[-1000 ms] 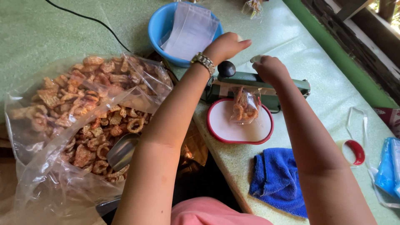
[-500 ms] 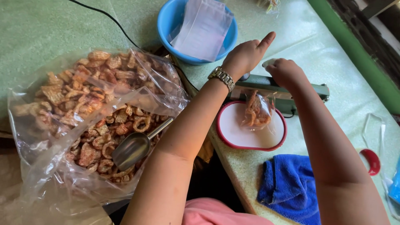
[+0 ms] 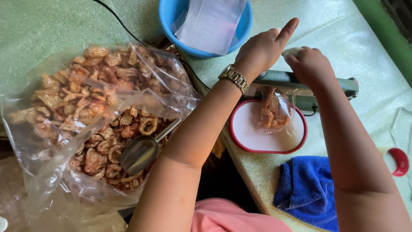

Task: Packaging snacks from a bulk container into individual bags by scooping, weighing, and heat sealing.

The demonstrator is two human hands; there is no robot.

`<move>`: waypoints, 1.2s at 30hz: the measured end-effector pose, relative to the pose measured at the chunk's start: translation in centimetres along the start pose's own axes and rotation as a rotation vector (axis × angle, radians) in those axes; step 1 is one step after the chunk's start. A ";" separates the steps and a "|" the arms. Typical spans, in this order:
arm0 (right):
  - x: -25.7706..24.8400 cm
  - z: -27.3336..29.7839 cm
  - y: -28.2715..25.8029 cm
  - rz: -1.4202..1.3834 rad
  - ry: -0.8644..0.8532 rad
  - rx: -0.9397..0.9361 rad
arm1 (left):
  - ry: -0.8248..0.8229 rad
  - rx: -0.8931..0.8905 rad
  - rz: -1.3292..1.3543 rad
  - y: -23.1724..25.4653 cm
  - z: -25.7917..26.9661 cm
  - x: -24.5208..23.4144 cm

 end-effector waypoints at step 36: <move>6.6 13.4 4.1 -0.531 0.264 -0.215 | 0.267 -0.025 0.212 -10.5 6.7 11.6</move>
Point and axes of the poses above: each hand's wrist, its own z-axis away from the middle knuckle, its own x-axis out of the palm, y = z × x, the point moved 5 cm from there along -z, towards the middle knuckle, and after that the axes turned 2 degrees about -y, right-handed, at the moved point
